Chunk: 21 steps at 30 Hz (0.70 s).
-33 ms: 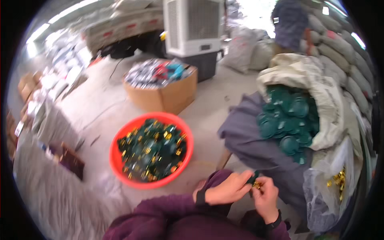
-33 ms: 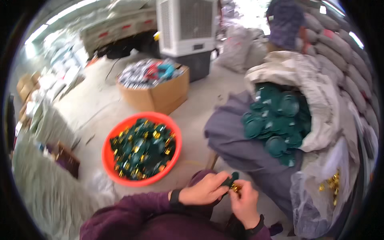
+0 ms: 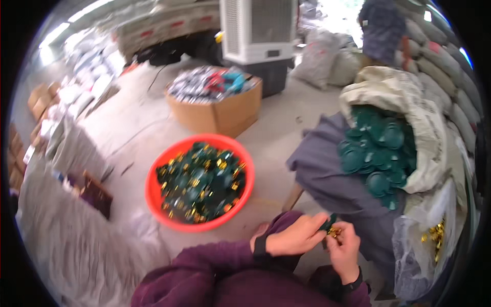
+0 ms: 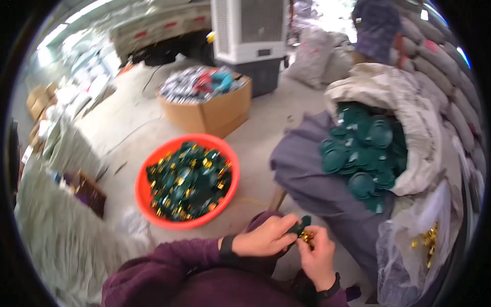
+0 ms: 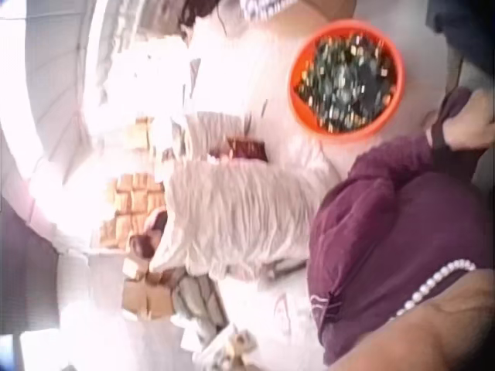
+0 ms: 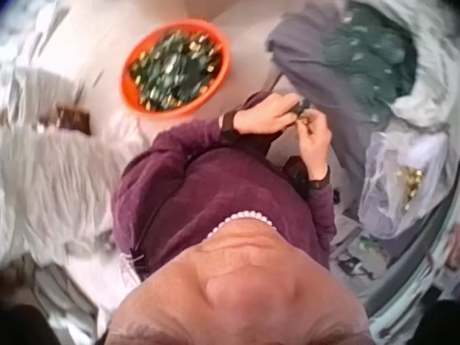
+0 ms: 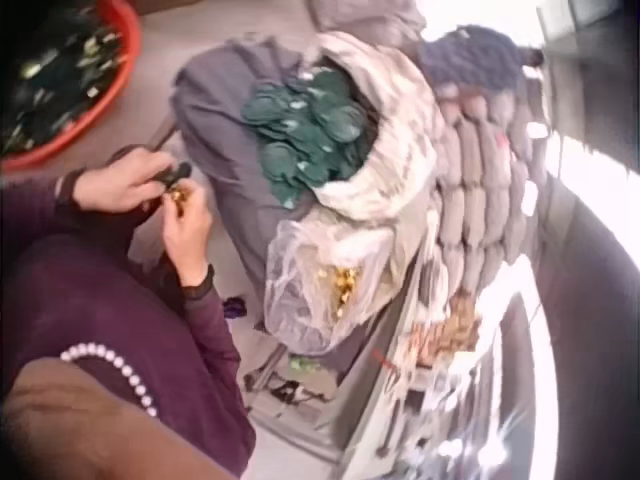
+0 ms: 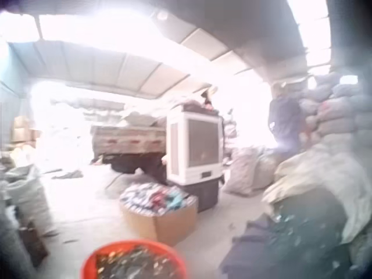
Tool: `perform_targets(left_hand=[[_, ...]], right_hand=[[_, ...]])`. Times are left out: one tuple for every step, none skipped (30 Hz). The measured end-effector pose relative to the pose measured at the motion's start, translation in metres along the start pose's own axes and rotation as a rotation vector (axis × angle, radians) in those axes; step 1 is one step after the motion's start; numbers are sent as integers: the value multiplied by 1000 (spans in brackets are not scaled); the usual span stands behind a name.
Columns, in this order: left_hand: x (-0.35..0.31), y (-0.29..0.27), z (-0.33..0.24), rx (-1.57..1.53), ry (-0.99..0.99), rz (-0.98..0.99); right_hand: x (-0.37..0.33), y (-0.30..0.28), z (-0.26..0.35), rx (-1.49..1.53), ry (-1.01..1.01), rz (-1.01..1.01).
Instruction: Assembling green plastic circular parts with small gold bells.
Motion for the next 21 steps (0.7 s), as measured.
perform_targets(left_hand=[[-2, -5, 13, -24, -112, 12], [-7, -11, 34, -165, -200, 14], [-14, -25, 53, -400, -346, -69], [-27, -53, 68, -420, -518, -198], [-43, -84, 86, -452, -604, -363], [-54, -119, 95, -408, -505, -545], [-69, -150, 112, -336, -494, -692], [-80, -177, 124, -278, -573, -740], [-93, -199, 141, -223, -658, -820], [-102, -226, 149, 195, -428, -707], [-109, -231, 159, -21, -760, -820], [-118, -251, 167, 219, -917, -740], [-126, -275, 166, 747, -942, -660], [-133, -284, 167, 922, -857, -689], [-147, -296, 172, 943, -869, -749], [-140, -293, 175, 932, -735, -753], [-126, -288, 172, 915, -610, -763], [-92, -265, 162, 809, -494, -720], [-54, -231, 141, 705, -390, -679], [-13, -191, 112, 586, -323, -642], [14, -169, 103, 711, -198, -568]], right_hand=[[1, 6, -6, 120, 95, 12], [4, 12, -7, 124, 108, 50], [8, 17, -5, 141, 58, 78], [12, 21, -1, 164, 4, 100], [12, 20, -5, 176, 6, 120], [11, 10, -13, 157, 30, 90], [9, -5, -22, 132, 59, 46], [4, -24, -27, 134, 91, 4], [-4, -43, -32, 137, 104, -52], [-8, -55, -32, 101, 97, -57], [-16, -73, -39, 38, 120, -96], [-18, -80, -35, 26, 113, -118], [-15, -84, -28, 10, 109, -146], [-12, -89, -18, -6, 56, -160], [-9, -92, -10, -25, 3, -169], [-10, -102, -5, -56, -25, -212], [-14, -114, 1, -85, -55, -245], [-21, -132, 8, -121, -52, -318], [-30, -147, 11, -153, -50, -383], [-44, -165, 8, -118, -38, -507], [-52, -177, 8, -131, -31, -532]])
Point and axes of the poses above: each hand's wrist, its own x-axis towards the middle knuckle, its own y-axis out of the palm, z = x × y, the point moved 8 cm from there along x, towards the middle knuckle, and after that the axes turned 5 degrees about -y, right-handed, at the moved point
